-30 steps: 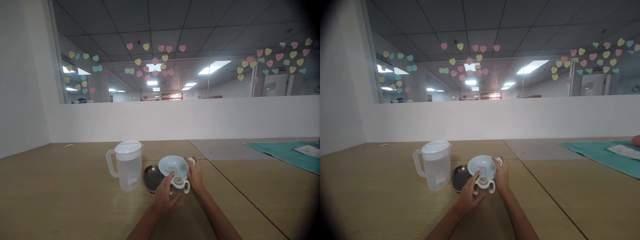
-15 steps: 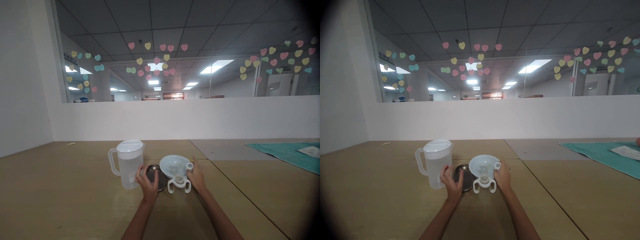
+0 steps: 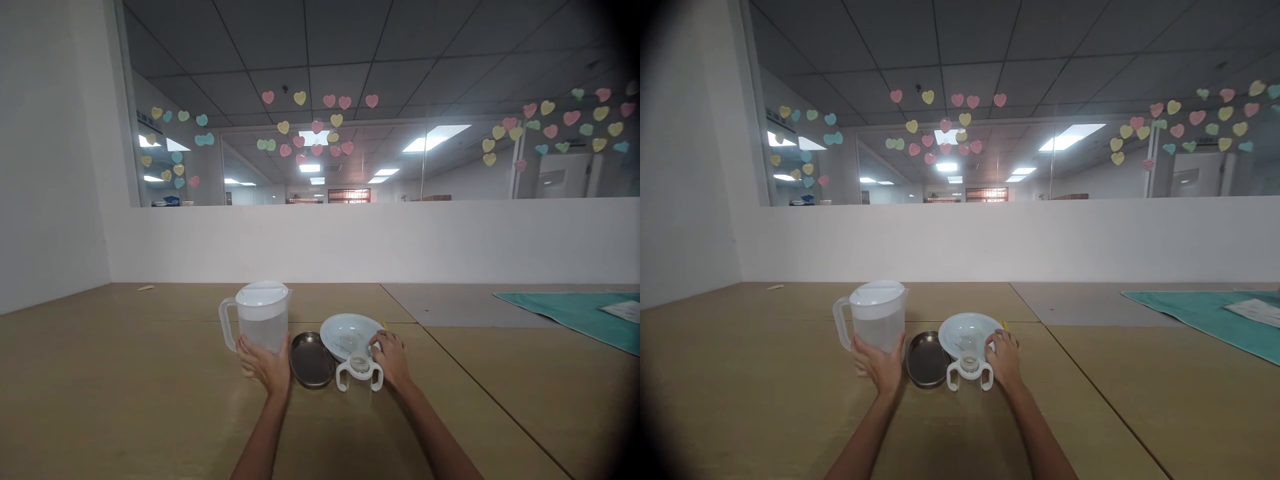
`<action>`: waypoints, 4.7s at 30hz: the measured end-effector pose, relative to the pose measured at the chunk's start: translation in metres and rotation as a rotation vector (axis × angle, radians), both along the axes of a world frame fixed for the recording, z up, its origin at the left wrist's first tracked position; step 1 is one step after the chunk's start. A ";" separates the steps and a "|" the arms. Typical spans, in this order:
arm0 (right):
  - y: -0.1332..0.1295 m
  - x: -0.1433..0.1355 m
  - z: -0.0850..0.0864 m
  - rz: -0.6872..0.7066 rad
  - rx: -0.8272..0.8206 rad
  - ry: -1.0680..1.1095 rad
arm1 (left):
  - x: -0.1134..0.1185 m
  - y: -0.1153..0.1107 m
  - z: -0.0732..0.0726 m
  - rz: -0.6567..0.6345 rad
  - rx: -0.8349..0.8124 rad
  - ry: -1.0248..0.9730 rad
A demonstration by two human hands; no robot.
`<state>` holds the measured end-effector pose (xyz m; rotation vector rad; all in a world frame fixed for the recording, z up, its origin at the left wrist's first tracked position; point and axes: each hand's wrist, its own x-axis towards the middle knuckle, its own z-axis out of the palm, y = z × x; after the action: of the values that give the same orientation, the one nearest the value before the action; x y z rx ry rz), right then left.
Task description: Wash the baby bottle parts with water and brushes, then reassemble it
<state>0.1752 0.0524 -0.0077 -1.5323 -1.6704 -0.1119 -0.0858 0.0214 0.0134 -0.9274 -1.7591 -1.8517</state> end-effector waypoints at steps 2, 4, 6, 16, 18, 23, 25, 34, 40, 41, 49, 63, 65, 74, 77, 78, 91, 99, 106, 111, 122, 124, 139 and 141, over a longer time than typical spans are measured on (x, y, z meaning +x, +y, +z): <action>0.001 0.000 -0.002 -0.014 0.004 -0.017 | -0.001 0.001 0.000 -0.025 -0.005 -0.010; 0.002 -0.001 -0.003 -0.020 0.006 -0.030 | -0.002 0.000 0.001 -0.044 -0.032 -0.025; 0.001 0.000 -0.002 -0.013 0.021 -0.041 | -0.002 -0.001 0.002 -0.044 -0.065 -0.019; 0.002 0.000 -0.002 -0.047 0.075 -0.050 | 0.005 -0.002 -0.004 -0.089 -0.124 0.454; 0.001 0.000 -0.001 -0.045 0.073 -0.044 | 0.005 0.000 -0.007 -0.111 -0.133 0.536; 0.000 0.000 0.001 -0.048 0.079 -0.060 | 0.004 0.002 -0.012 -0.145 -0.172 0.689; 0.001 0.000 0.000 -0.054 0.094 -0.065 | 0.004 0.003 -0.013 -0.140 -0.172 0.725; 0.001 0.000 0.000 -0.070 0.081 -0.071 | 0.005 0.005 -0.013 -0.118 -0.175 0.789; 0.000 0.001 0.000 -0.053 0.099 -0.077 | 0.007 0.005 -0.012 -0.246 -0.148 0.678; 0.001 0.001 0.000 -0.056 0.096 -0.074 | 0.007 0.005 -0.012 -0.284 -0.127 0.637; 0.002 0.003 -0.002 -0.054 0.083 -0.061 | -0.002 0.004 -0.011 -0.527 -0.053 0.617; -0.001 0.003 0.003 -0.082 0.081 -0.059 | 0.003 0.002 -0.011 -0.440 -0.052 0.641; -0.001 0.003 0.004 -0.087 0.065 -0.052 | 0.003 0.000 -0.008 -0.398 -0.066 0.494; -0.004 0.003 0.007 -0.096 0.014 -0.044 | -0.004 -0.004 -0.004 -0.140 -0.172 0.108; -0.004 0.003 0.007 -0.128 -0.021 -0.016 | -0.004 -0.003 -0.005 -0.093 -0.204 0.062; -0.003 0.003 0.007 -0.144 -0.033 0.001 | -0.004 -0.003 -0.005 -0.080 -0.211 0.058; 0.009 0.026 -0.003 -0.236 -0.247 0.452 | -0.009 -0.006 0.007 -0.029 -0.330 0.011; 0.010 0.020 -0.014 -0.249 -0.374 0.408 | 0.007 -0.014 0.006 -0.157 -0.039 0.255; 0.010 0.015 -0.019 -0.197 -0.387 0.271 | 0.075 0.006 0.034 -0.836 -0.395 0.655; 0.010 0.018 -0.021 -0.215 -0.364 0.264 | 0.090 0.017 0.032 -1.054 -0.772 0.770; 0.008 0.020 -0.021 -0.160 -0.333 0.273 | 0.079 0.007 0.007 -0.946 -0.469 0.761; 0.007 0.021 -0.022 -0.152 -0.337 0.262 | 0.079 0.006 0.008 -0.921 -0.463 0.795; 0.006 0.019 -0.020 -0.150 -0.363 0.262 | 0.074 -0.007 0.010 -0.952 -0.426 0.838; 0.006 0.019 -0.020 -0.158 -0.368 0.266 | 0.073 -0.008 0.009 -0.945 -0.415 0.831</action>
<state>0.1940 0.0580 -0.0276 -1.8596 -1.4091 0.3204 -0.0128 0.0133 0.0227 -2.5468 -1.2151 -1.1151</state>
